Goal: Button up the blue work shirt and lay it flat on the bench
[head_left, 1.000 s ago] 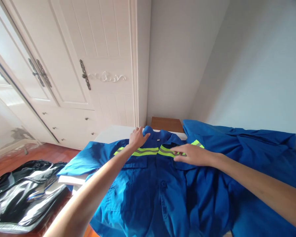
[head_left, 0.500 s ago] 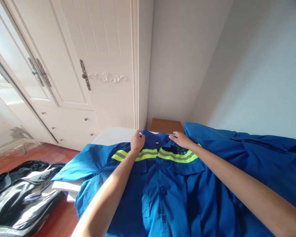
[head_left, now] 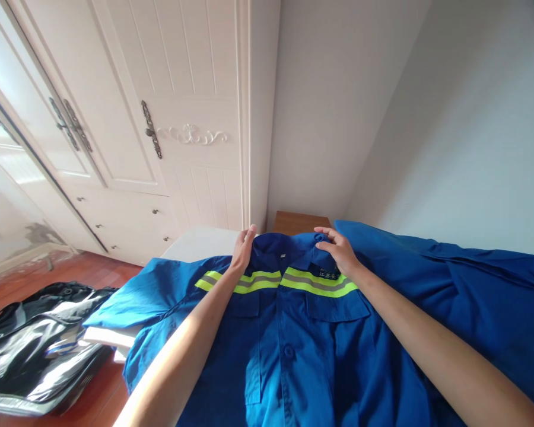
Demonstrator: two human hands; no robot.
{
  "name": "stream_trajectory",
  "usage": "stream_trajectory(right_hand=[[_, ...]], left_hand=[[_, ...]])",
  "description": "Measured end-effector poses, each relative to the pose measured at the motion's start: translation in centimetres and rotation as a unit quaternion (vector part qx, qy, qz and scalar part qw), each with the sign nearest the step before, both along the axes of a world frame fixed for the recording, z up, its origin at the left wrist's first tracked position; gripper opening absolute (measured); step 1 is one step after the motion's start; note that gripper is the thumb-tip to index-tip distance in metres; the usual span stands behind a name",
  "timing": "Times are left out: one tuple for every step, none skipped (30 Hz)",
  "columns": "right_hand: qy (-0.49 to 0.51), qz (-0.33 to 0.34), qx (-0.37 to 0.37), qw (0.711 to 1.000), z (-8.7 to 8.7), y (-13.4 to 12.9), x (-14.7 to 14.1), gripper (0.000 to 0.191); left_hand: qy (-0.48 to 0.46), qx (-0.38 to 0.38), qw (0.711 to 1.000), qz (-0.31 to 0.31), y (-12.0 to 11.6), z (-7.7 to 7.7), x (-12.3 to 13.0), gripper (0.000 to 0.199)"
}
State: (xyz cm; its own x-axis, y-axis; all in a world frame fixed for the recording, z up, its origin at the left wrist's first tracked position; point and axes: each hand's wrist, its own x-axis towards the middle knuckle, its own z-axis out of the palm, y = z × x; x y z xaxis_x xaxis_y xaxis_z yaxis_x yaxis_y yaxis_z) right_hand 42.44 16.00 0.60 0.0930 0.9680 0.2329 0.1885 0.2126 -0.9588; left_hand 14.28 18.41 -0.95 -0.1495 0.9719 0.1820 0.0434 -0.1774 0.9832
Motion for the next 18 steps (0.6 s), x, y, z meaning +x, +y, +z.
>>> stream_trajectory(right_hand=[[0.015, 0.005, 0.001, 1.0, 0.2, -0.3, -0.2, 0.047], [0.027, 0.01, 0.001, 1.0, 0.4, -0.4, -0.5, 0.044], [0.038, 0.014, 0.0, 0.999, 0.5, -0.6, -0.7, 0.041], [0.047, 0.017, 0.0, 0.999, 0.6, -0.6, -0.8, 0.037], [0.055, 0.017, 0.001, 0.998, 0.6, -0.6, -0.9, 0.035], [0.062, 0.015, 0.002, 0.998, 0.6, -0.6, -0.9, 0.033], [0.068, 0.01, 0.004, 0.998, 0.6, -0.5, -0.9, 0.031], [0.074, 0.004, 0.006, 0.997, 0.6, -0.4, -0.8, 0.031], [0.08, -0.005, 0.009, 0.997, 0.6, -0.3, -0.7, 0.03], [0.087, -0.014, 0.013, 0.996, 0.6, -0.2, -0.6, 0.029], [0.093, -0.023, 0.018, 0.995, 0.5, -0.2, -0.5, 0.029], [0.099, -0.032, 0.024, 0.994, 0.5, -0.1, -0.4, 0.029], [0.104, -0.041, 0.03, 0.993, 0.4, 0.0, -0.3, 0.03], [0.109, -0.049, 0.038, 0.992, 0.4, 0.0, -0.2, 0.03], [0.114, -0.058, 0.047, 0.991, 0.3, 0.1, -0.2, 0.029], [0.118, -0.067, 0.056, 0.989, 0.3, 0.1, -0.1, 0.029], [0.122, -0.077, 0.065, 0.987, 0.2, 0.2, 0.0, 0.028], [0.125, -0.087, 0.073, 0.986, 0.2, 0.2, 0.0, 0.027]], left_hand=[[0.002, -0.005, 1.0, -0.01, -0.1, 0.2, -0.1, 0.042], [0.003, -0.012, 1.0, -0.022, -0.1, 0.3, -0.1, 0.042], [0.002, -0.02, 0.999, -0.035, -0.1, 0.4, -0.1, 0.042], [-0.002, -0.028, 0.998, -0.048, 0.0, 0.5, -0.2, 0.044], [-0.008, -0.034, 0.998, -0.06, 0.1, 0.5, -0.3, 0.046], [-0.016, -0.04, 0.997, -0.069, 0.3, 0.5, -0.4, 0.047], [-0.023, -0.045, 0.996, -0.072, 0.5, 0.5, -0.6, 0.046], [-0.03, -0.049, 0.996, -0.068, 0.7, 0.4, -0.9, 0.044], [-0.035, -0.053, 0.996, -0.055, 0.9, 0.3, -1.3, 0.04], [-0.038, -0.057, 0.997, -0.037, 1.2, 0.1, -1.7, 0.035], [-0.039, -0.059, 0.997, -0.018, 1.3, 0.0, -2.0, 0.03], [-0.041, -0.062, 0.997, -0.002, 1.5, -0.2, -2.4, 0.026], [-0.044, -0.065, 0.997, 0.009, 1.6, -0.4, -2.6, 0.024], [-0.048, -0.069, 0.996, 0.013, 1.7, -0.6, -2.8, 0.023], [-0.056, -0.074, 0.996, 0.009, 1.8, -0.7, -2.9, 0.022], [-0.069, -0.077, 0.995, 0.002, 1.8, -0.8, -3.0, 0.022], [-0.086, -0.08, 0.993, -0.008, 1.9, -0.8, -3.0, 0.022], [-0.108, -0.082, 0.991, -0.02, 1.9, -0.7, -3.0, 0.021]])
